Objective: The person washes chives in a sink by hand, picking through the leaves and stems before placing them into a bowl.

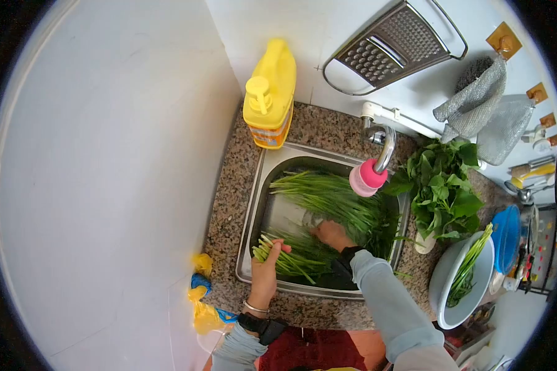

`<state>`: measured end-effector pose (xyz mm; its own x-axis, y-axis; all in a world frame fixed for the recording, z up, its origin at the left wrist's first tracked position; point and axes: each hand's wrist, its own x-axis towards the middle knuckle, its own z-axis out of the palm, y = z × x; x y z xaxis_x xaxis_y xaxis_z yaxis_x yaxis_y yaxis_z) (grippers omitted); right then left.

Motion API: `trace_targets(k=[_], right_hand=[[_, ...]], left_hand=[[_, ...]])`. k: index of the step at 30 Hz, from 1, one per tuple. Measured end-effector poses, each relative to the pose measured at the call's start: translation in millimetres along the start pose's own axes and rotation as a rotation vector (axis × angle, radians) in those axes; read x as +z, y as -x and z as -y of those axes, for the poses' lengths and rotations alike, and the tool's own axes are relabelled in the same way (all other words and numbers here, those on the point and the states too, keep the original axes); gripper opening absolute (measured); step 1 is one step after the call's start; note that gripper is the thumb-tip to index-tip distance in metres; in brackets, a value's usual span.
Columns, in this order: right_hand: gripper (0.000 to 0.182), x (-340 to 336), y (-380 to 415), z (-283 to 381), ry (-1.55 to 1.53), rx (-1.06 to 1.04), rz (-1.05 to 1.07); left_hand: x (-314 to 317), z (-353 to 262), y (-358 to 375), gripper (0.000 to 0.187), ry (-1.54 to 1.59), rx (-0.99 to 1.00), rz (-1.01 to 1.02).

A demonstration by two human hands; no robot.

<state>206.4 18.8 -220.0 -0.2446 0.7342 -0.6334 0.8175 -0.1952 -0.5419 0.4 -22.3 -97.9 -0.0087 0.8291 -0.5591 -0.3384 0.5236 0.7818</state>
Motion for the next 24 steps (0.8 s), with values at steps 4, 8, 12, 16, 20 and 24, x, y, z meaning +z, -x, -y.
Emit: trace_targets(k=[4, 8, 12, 16, 20, 24], right_hand=[[0.029, -5, 12, 14, 0.198, -0.022, -0.153], [0.03, -26, 22, 40, -0.283, -0.288, -0.271], [0.028, -39, 43, 83, -0.536, -0.397, -0.252], [0.027, -33, 48, 100, -0.735, -0.271, -0.152], [0.029, -24, 34, 91, -0.555, -0.455, -0.34], [0.027, -26, 8, 81, -0.911, -0.278, -0.343]], left_hand=[[1, 2, -4, 0.022, -0.02, -0.011, -0.001], [10, -2, -6, 0.02, -0.034, -0.032, 0.014], [24, 2, -9, 0.021, -0.079, -0.048, -0.023], [27, 12, -16, 0.021, -0.235, -0.013, -0.042], [22, 12, -18, 0.022, -0.324, -0.036, -0.021], [24, 18, -14, 0.023, -0.362, 0.106, 0.056]])
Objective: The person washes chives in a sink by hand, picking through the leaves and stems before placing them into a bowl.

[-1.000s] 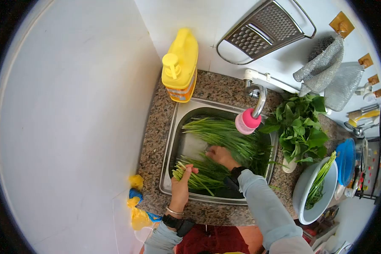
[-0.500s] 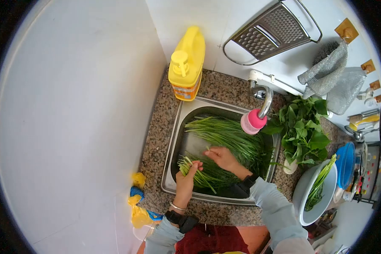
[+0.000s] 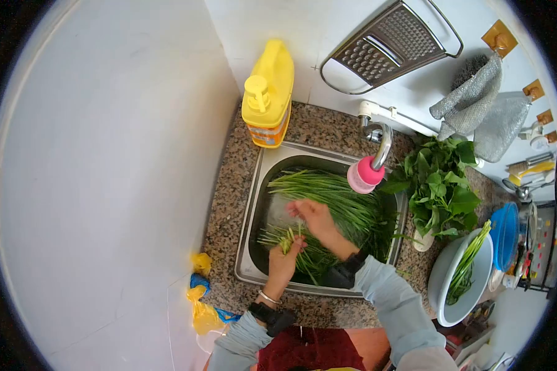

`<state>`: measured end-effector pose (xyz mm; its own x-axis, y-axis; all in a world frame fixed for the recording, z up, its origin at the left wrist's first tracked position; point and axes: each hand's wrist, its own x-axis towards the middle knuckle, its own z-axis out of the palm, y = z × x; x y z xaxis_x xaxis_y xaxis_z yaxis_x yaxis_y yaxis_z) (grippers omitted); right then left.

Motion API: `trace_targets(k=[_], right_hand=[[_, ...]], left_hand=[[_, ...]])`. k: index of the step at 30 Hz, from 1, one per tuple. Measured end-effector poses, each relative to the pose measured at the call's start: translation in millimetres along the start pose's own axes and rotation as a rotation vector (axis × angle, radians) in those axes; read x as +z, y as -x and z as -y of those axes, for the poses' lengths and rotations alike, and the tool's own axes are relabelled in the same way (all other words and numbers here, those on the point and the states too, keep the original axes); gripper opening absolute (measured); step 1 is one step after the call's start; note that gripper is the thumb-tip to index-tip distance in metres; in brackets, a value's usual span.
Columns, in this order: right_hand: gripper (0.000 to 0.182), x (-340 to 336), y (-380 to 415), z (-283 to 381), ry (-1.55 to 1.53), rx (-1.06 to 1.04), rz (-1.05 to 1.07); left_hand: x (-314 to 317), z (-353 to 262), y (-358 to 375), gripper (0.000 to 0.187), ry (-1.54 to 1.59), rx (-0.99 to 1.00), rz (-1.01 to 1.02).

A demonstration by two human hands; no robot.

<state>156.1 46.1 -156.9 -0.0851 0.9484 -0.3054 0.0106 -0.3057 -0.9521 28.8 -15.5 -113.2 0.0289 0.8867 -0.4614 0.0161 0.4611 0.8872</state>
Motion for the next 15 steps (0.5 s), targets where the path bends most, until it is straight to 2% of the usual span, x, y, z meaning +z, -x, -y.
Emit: trace_targets(k=[2, 3, 5, 6, 8, 12, 14, 15], right_hand=[[0.024, -15, -14, 21, -0.178, 0.088, -0.075], [0.024, -23, -15, 10, -0.177, 0.087, -0.077], [0.026, -38, -25, -30, 0.185, 0.113, 0.053], [0.026, -40, -24, -37, 0.189, 0.112, 0.057], [0.029, -40, -16, -54, 0.687, 0.103, 0.073], [0.026, -42, 1, -90, 0.862, 0.112, 0.213], [0.024, -47, 6, -121, 1.107, 0.06, 0.339], [0.024, -45, 9, -111, 1.109, 0.062, 0.342]], left_hand=[[-1, 4, 10, 0.025, 0.067, -0.111, 0.064], [-3, 1, 14, 0.025, 0.068, -0.11, 0.067], [-11, -8, 19, 0.024, 0.114, -0.138, 0.007], [-15, -7, 18, 0.022, 0.192, -0.109, -0.011], [-24, -8, 16, 0.02, 0.232, -0.098, -0.016], [-33, 1, 13, 0.019, 0.299, -0.092, -0.067], [-36, 2, 12, 0.019, 0.31, -0.062, -0.091], [-35, -1, 13, 0.02, 0.293, -0.069, -0.1]])
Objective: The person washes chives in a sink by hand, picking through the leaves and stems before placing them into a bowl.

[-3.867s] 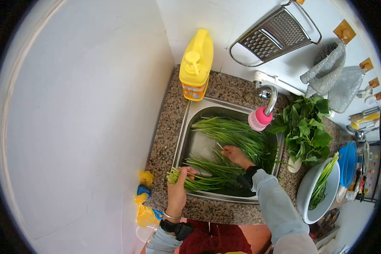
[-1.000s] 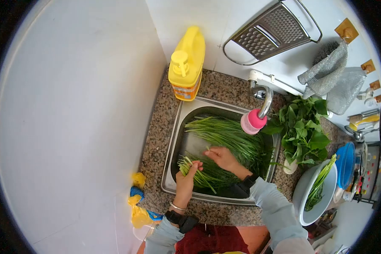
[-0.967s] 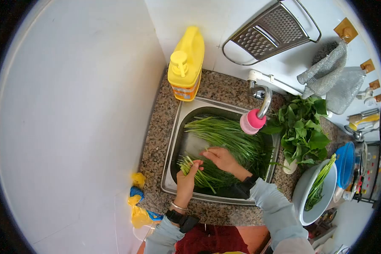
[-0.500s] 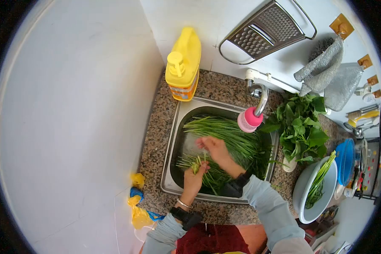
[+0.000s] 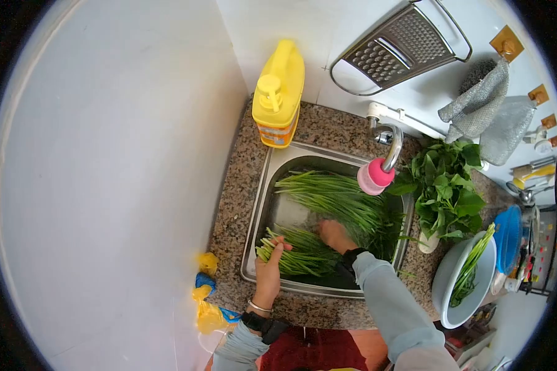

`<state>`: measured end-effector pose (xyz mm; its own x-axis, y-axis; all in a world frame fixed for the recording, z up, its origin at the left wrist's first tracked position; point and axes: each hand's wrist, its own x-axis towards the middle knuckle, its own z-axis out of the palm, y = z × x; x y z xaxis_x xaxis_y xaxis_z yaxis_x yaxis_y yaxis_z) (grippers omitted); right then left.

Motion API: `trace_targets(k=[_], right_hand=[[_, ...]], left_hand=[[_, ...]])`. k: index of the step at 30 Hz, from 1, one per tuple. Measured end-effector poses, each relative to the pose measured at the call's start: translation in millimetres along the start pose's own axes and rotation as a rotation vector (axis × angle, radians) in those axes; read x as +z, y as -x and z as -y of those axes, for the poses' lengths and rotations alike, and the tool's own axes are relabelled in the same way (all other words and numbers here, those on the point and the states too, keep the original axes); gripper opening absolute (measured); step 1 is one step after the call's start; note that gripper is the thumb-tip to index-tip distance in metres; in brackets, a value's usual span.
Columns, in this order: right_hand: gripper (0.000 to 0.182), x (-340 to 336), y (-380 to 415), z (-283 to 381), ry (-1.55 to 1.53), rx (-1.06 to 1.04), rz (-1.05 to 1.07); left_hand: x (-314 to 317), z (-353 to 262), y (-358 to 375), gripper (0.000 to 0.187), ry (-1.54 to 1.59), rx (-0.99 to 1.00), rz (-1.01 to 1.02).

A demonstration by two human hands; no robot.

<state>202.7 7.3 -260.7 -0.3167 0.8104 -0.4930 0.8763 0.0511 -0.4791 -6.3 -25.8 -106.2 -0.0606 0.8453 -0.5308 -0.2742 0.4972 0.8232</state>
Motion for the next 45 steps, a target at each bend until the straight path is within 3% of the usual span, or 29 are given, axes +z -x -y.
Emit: trace_targets(k=[3, 5, 8, 9, 11, 15, 17, 19, 23, 26, 28, 32, 34, 36, 37, 39, 42, 45], right_hand=[[0.022, -41, 15, 31, -0.08, 0.19, -0.138], [0.026, -54, 16, 42, -0.559, 0.035, -0.104], [0.021, -80, 33, 74, -0.632, -0.066, -0.116], [0.021, -83, 37, 82, -0.631, -0.065, -0.119], [0.015, -80, 47, 92, -0.368, -0.301, -0.269], [0.012, -58, 48, 83, -0.337, -0.319, -0.276], [0.012, -40, 50, 51, -0.129, -0.351, -0.285], [0.017, -14, 60, 8, 0.034, -0.135, -0.195], [0.019, -19, 81, -21, 0.142, 0.02, -0.111], [0.017, -34, 90, -18, 0.296, 0.093, 0.02], [0.015, -47, 90, -8, 0.381, 0.179, 0.251], [0.025, -85, 96, 20, 0.271, 0.247, 0.214], [0.031, -105, 110, 44, -0.206, -0.099, -0.332], [0.051, -145, 122, 85, -0.417, -0.195, -0.307], [0.051, -149, 124, 98, -0.413, -0.193, -0.319], [0.068, -152, 127, 120, -0.272, -0.413, -0.506], [0.082, -150, 132, 139, -0.256, -0.428, -0.505], [0.078, -135, 132, 136, -0.352, -0.393, -0.505]], left_hand=[[3, 0, -2, 0.022, -0.028, -0.015, 0.001], [4, 3, -4, 0.023, -0.041, -0.026, 0.001], [13, 0, -9, 0.026, 0.046, -0.103, -0.006], [20, -6, -8, 0.026, 0.04, -0.111, -0.02], [24, -6, -9, 0.026, 0.033, -0.122, -0.026], [21, 2, -13, 0.026, -0.039, -0.046, -0.06], [15, 0, -14, 0.027, -0.043, -0.004, -0.123], [9, -9, -17, 0.026, 0.035, 0.118, -0.198], [-5, -27, -19, 0.022, 0.113, 0.163, -0.161], [-1, -49, -9, 0.022, 0.191, 0.144, -0.195], [-2, -60, -8, 0.022, 0.214, 0.163, -0.181], [-3, -78, -1, 0.023, 0.296, 0.181, -0.174], [1, -84, 2, 0.023, 0.326, 0.17, -0.104], [10, -92, 8, 0.023, 0.357, 0.155, -0.051], [14, -96, 10, 0.024, 0.387, 0.138, -0.008], [23, -101, 15, 0.024, 0.414, 0.092, 0.045], [35, -109, 21, 0.026, 0.477, -0.007, 0.135], [46, -110, 26, 0.028, 0.554, -0.093, 0.231]])
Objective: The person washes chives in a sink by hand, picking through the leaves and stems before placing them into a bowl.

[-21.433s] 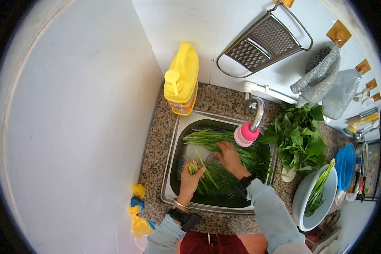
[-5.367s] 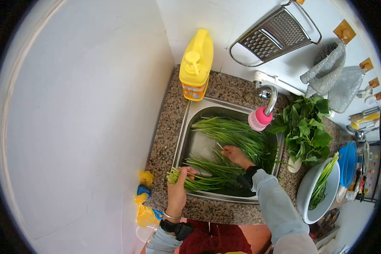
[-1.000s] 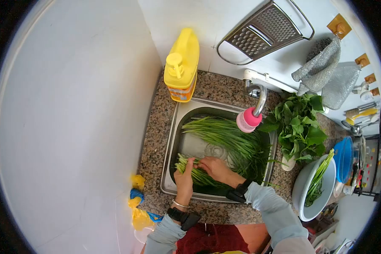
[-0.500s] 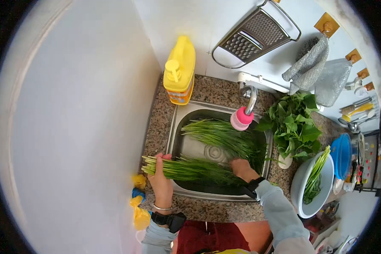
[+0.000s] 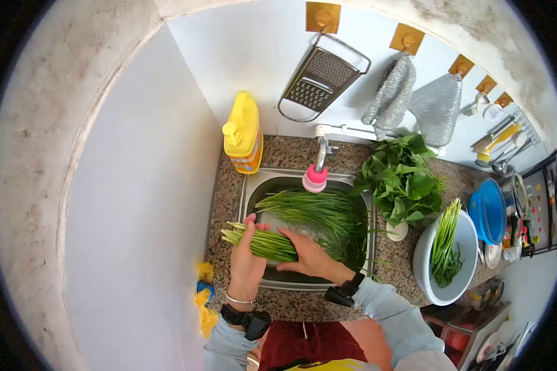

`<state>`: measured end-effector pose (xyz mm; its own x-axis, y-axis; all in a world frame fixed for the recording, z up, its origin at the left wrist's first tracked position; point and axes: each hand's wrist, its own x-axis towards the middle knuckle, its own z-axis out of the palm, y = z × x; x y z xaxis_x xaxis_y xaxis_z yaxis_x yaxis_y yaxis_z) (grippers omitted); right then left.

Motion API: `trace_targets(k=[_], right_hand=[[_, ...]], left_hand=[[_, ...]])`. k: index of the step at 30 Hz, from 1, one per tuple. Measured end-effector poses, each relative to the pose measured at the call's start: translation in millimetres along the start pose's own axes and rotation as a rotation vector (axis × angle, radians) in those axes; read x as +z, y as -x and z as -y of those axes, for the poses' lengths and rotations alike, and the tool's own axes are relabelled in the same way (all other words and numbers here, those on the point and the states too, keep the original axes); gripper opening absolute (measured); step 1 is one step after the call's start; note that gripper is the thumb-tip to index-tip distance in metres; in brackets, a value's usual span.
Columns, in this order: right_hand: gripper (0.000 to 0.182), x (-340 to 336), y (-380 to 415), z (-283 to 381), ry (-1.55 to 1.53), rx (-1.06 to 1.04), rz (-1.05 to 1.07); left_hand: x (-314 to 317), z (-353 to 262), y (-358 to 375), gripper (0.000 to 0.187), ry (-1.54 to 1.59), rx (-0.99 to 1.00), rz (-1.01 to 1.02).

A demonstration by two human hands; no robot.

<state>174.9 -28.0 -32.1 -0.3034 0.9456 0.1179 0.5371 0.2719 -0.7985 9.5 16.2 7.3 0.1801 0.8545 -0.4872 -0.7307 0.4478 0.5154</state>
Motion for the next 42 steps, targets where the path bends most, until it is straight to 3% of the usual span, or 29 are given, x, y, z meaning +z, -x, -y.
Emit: trace_targets(k=[2, 4, 7, 11, 13, 16, 18, 19, 21, 22, 23, 25, 29, 33, 35, 39, 41, 42], right_hand=[[0.074, 0, 8, -3, -0.032, 0.061, -0.019], [0.057, -3, 17, -4, -0.136, 0.172, -0.009], [0.052, -10, 32, -3, -0.111, 0.242, -0.106], [0.056, -32, 45, 7, 0.011, 0.313, -0.196], [0.059, -48, 51, 13, 0.143, 0.228, -0.287], [0.06, -64, 58, 17, 0.245, 0.21, -0.302], [0.059, -69, 62, 12, 0.277, 0.204, -0.301], [0.059, -72, 64, 10, 0.308, 0.194, -0.295], [0.06, -80, 67, 11, 0.334, 0.181, -0.294], [0.06, -82, 68, 11, 0.359, 0.166, -0.29], [0.06, -84, 70, 11, 0.356, 0.164, -0.287], [0.061, -85, 71, 11, 0.394, 0.162, -0.251], [0.062, -92, 70, 23, 0.416, 0.146, -0.213], [0.057, -95, 72, 24, 0.471, 0.09, -0.171], [0.056, -95, 74, 23, 0.487, 0.081, -0.155], [0.047, -95, 78, 23, 0.53, 0.066, -0.133], [0.044, -92, 81, 21, 0.541, 0.056, -0.136], [0.042, -90, 81, 21, 0.533, 0.064, -0.126]], left_hand=[[7, 6, -1, 0.029, 0.033, -0.046, 0.058], [13, 13, 3, 0.034, -0.018, -0.073, 0.167], [33, 20, 13, 0.04, 0.008, -0.072, 0.251], [46, 27, 23, 0.044, -0.074, -0.026, 0.298], [45, 32, 25, 0.042, -0.058, -0.046, 0.326], [48, 37, 31, 0.039, -0.067, 0.1, 0.172], [48, 37, 34, 0.033, -0.288, 0.45, -0.116], [46, 34, 34, 0.033, -0.289, 0.45, -0.115], [46, 24, 37, 0.027, -0.844, 0.827, -0.037], [50, 18, 40, 0.019, -1.091, 0.942, 0.051], [55, 14, 45, 0.019, -1.092, 0.941, 0.046], [74, 6, 53, 0.017, -1.65, 1.19, 0.331], [84, 7, 50, 0.02, -1.856, 1.255, 0.526], [79, 9, 45, 0.018, -1.871, 1.235, 0.555], [74, 10, 42, 0.014, -1.833, 1.053, 0.592], [66, 15, 36, 0.01, -1.757, 0.968, 0.615], [58, 20, 30, 0.009, -1.529, 0.707, 0.608], [56, 23, 30, 0.009, -1.528, 0.706, 0.61]])
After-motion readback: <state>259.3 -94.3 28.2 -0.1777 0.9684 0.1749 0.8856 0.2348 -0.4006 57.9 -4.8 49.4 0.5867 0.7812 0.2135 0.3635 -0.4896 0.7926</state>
